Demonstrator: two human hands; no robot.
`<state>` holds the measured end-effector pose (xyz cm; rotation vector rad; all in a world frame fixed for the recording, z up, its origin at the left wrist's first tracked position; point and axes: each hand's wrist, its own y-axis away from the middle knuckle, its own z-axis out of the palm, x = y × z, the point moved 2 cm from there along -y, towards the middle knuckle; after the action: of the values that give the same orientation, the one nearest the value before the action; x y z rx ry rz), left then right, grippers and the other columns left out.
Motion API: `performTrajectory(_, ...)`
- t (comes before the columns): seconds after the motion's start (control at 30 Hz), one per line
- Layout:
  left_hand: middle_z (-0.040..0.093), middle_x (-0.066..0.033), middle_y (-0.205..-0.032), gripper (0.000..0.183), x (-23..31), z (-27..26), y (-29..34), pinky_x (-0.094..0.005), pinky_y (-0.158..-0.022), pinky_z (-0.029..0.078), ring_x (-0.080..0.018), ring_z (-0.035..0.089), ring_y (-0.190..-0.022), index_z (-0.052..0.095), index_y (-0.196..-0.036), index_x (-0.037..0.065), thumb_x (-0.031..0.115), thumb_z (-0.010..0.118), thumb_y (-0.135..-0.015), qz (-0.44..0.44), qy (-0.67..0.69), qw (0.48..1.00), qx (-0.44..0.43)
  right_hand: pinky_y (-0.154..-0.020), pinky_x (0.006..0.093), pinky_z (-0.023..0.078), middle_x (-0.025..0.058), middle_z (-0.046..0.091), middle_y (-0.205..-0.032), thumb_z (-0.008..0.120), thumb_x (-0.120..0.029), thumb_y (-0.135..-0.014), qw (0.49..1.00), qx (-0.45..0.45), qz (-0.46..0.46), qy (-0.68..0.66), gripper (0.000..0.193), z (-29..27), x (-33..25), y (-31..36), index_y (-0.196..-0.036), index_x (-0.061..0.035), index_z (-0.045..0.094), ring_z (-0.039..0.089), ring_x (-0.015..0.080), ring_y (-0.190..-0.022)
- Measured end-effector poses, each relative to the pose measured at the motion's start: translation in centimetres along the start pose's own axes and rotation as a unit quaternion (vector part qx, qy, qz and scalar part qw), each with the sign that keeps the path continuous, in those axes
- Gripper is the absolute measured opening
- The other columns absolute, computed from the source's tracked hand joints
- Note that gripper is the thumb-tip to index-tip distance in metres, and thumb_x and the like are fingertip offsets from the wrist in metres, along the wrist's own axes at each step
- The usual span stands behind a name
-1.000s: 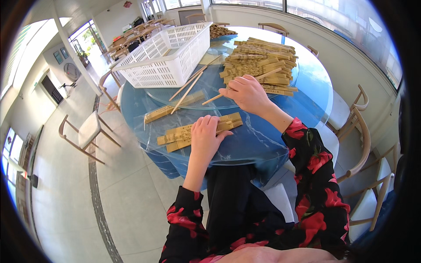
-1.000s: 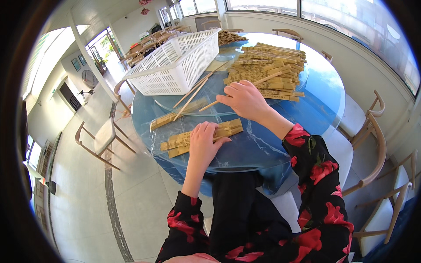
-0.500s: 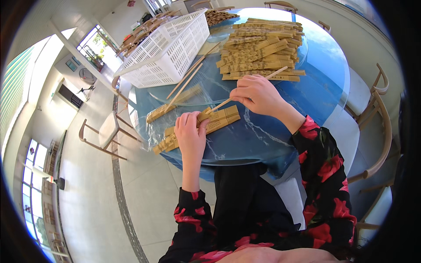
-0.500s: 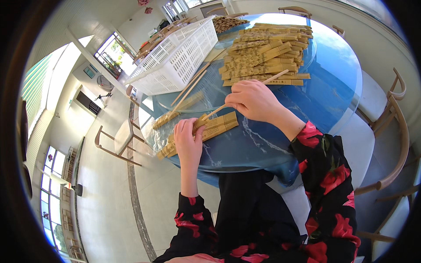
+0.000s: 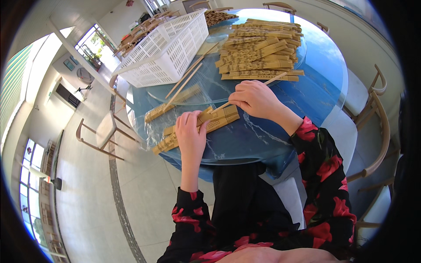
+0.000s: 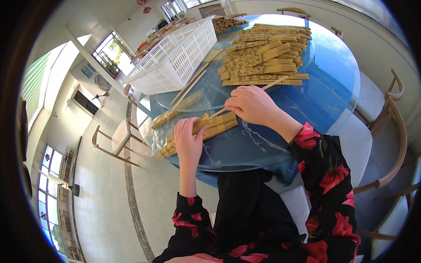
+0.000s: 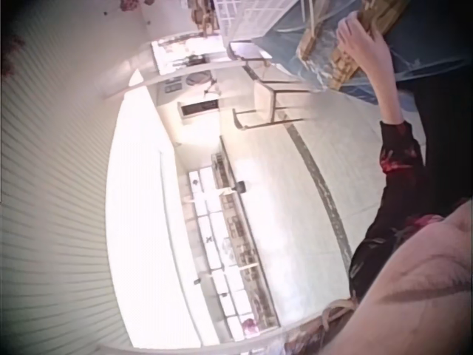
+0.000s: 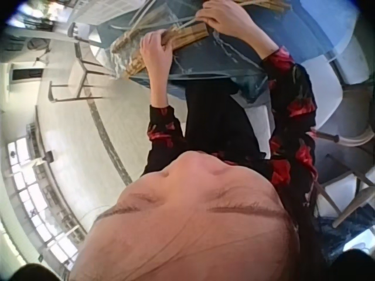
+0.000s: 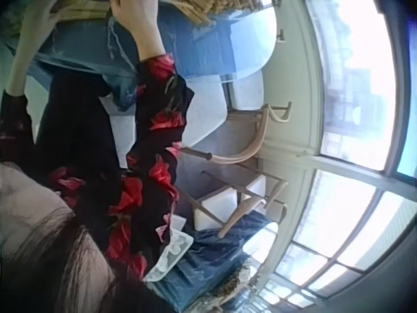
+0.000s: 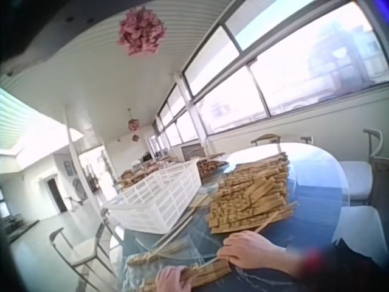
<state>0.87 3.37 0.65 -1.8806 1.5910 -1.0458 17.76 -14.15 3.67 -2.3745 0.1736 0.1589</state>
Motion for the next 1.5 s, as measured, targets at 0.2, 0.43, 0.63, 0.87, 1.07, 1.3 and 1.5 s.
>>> performTrajectory(0.2, 0.063, -0.0112, -0.102, 0.032, 0.2, -0.2, -0.2, -0.0431, -0.089, 0.047, -0.0337, 0.059, -0.1, 0.066, -0.106, 0.003, 0.008, 0.08, -0.078, 0.0, 0.009, 1.0, -0.014, -0.076, 0.0415, 0.049, 0.0049, 0.06, -0.083, 0.066, -0.02, -0.092, 0.999, -0.038, 0.021, -0.015, 0.011, 0.0, 0.1, 0.1, -0.09, -0.0115, 0.072, 0.061, 0.0285, -0.087)
performTrajectory(0.43, 0.064, -0.0098, -0.102, 0.033, 0.0, 0.1, 0.2, -0.0428, -0.089, 0.048, -0.0333, 0.059, -0.101, 0.068, -0.106, 0.006, 0.009, 0.079, -0.076, -0.01, 0.024, 0.998, -0.063, -0.083, 0.0419, 0.052, 0.009, 0.067, -0.092, 0.062, -0.015, -0.092, 0.998, -0.062, -0.017, -0.02, 0.025, 2.2, -1.2, 0.1, -0.117, -0.0111, 0.066, 0.066, 0.0302, -0.097)
performTrajectory(0.63, 0.064, -0.0098, -0.101, 0.032, 1.4, 0.6, -0.5, -0.0419, -0.089, 0.048, -0.033, 0.059, -0.101, 0.07, -0.107, 0.005, 0.007, 0.078, -0.077, 0.028, 0.067, 0.993, -0.089, -0.084, 0.0425, 0.053, 0.0117, 0.068, -0.095, 0.064, -0.017, -0.093, 0.997, -0.074, -0.028, -0.005, 0.035, 3.3, -2.5, 1.2, -0.128, -0.0112, 0.06, 0.067, 0.0311, -0.1)
performTrajectory(0.87, 0.066, -0.0087, -0.1, 0.023, 0.2, 0.1, 0.2, -0.0413, -0.089, 0.048, -0.0312, 0.06, -0.1, 0.071, -0.11, 0.006, 0.008, 0.069, -0.087, 0.003, -0.027, 0.999, -0.037, -0.089, 0.0399, 0.044, 0.0017, 0.068, -0.09, 0.068, -0.029, -0.091, 0.998, -0.01, 0.021, 0.05, 0.017, 0.5, 0.2, 0.0, -0.097, -0.0132, 0.071, 0.063, 0.0242, -0.096)
performTrajectory(1.07, 0.07, -0.0103, -0.095, 0.018, 0.3, 0.3, 0.2, -0.042, -0.088, 0.048, -0.0321, 0.063, -0.096, 0.07, -0.107, 0.005, 0.006, 0.062, -0.091, -0.041, -0.064, 0.996, -0.049, -0.089, 0.0419, 0.046, 0.0039, 0.068, -0.089, 0.067, -0.024, -0.092, 0.996, 0.018, 0.076, 0.052, 0.014, -1.2, 3.8, 0.8, -0.097, -0.0113, 0.072, 0.061, 0.0271, -0.096)
performTrajectory(1.3, 0.072, -0.0098, -0.092, 0.021, -0.6, 0.7, 0.8, -0.0436, -0.083, 0.05, -0.0305, 0.065, -0.091, 0.07, -0.104, 0.005, 0.002, 0.062, -0.085, 0.024, -0.014, 0.998, -0.049, -0.087, 0.0438, 0.049, 0.0086, 0.068, -0.094, 0.064, -0.021, -0.095, 0.993, -0.073, 0.053, -0.081, 0.016, 2.0, 1.1, 0.6, -0.105, -0.0099, 0.07, 0.062, 0.0329, -0.096)
performTrajectory(1.5, 0.072, -0.0107, -0.091, 0.02, 0.2, 0.5, 0.3, -0.0422, -0.08, 0.052, -0.032, 0.065, -0.089, 0.072, -0.102, 0.003, 0.0, 0.064, -0.084, 0.051, 0.024, 0.997, -0.053, -0.076, 0.0507, 0.048, 0.0167, 0.067, -0.089, 0.062, -0.015, -0.094, 0.991, -0.058, 0.053, -0.113, 0.016, 2.5, -2.9, 0.3, -0.107, -0.0054, 0.062, 0.063, 0.0406, -0.09)
